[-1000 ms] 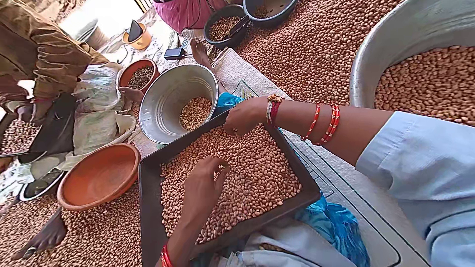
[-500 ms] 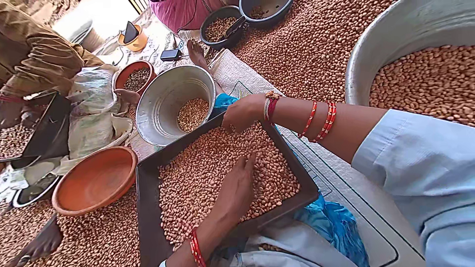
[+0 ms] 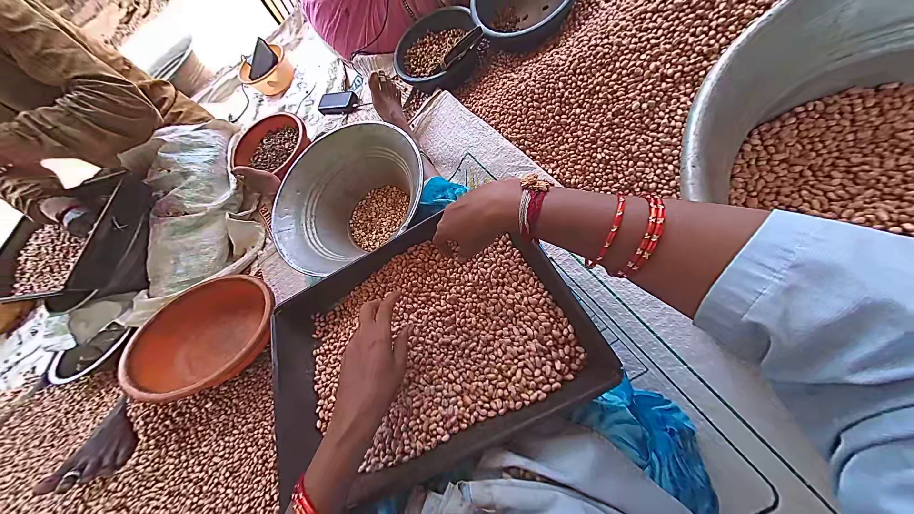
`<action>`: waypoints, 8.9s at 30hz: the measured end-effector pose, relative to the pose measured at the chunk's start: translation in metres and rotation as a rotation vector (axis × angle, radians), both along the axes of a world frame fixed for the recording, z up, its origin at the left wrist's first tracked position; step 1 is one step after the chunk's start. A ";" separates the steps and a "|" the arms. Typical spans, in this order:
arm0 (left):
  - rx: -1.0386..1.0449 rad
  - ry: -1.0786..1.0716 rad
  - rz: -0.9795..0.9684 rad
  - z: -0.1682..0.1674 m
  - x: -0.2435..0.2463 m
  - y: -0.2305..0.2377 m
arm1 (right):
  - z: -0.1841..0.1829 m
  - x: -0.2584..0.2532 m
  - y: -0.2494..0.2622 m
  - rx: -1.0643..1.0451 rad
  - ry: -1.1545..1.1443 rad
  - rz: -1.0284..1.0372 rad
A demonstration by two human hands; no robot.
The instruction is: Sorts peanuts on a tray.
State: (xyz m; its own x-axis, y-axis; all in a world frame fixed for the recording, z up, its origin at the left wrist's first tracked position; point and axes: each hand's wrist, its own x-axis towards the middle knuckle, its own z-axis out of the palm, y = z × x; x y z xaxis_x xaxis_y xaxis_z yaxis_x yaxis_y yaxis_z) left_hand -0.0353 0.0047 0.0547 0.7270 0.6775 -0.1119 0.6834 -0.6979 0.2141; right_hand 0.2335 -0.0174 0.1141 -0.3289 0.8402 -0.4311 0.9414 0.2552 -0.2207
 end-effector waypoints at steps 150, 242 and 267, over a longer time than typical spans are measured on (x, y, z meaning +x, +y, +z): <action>0.287 -0.446 0.100 0.023 0.021 0.039 | -0.026 -0.024 -0.005 0.144 0.040 0.151; -0.671 0.081 -0.341 -0.004 -0.016 -0.045 | -0.042 -0.059 -0.032 -0.073 -0.134 0.239; -0.089 -0.201 -0.238 -0.019 -0.041 -0.031 | 0.003 -0.024 -0.010 0.414 0.253 0.123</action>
